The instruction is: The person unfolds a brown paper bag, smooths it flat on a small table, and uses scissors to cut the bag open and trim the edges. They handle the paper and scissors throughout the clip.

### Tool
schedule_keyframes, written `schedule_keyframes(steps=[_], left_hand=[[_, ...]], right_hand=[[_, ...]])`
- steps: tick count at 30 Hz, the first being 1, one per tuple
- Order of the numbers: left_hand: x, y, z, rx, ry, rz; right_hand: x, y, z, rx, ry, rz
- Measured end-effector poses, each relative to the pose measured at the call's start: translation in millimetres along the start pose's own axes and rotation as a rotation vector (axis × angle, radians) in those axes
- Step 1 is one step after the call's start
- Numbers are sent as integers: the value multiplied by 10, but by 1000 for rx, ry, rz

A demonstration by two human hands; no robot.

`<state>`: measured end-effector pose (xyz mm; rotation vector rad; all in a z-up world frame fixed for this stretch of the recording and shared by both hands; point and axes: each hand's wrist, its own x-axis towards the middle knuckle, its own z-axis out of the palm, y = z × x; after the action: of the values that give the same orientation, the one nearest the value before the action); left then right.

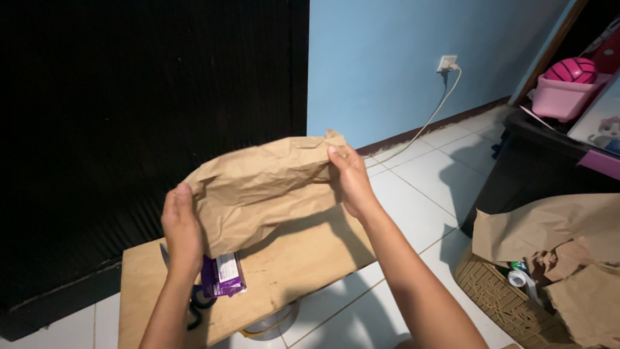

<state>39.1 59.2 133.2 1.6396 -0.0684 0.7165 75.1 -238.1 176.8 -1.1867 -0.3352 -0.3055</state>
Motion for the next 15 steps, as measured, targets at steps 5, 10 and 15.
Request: schedule_keyframes(steps=[5, 10, 15], left_hand=[[-3, 91, 25, -55, 65, 0], [76, 110, 148, -47, 99, -9], [156, 32, 130, -196, 101, 65]], right_hand=[[78, -68, -117, -82, 109, -13], [131, -25, -242, -9, 176, 8], [113, 69, -560, -254, 47, 163]])
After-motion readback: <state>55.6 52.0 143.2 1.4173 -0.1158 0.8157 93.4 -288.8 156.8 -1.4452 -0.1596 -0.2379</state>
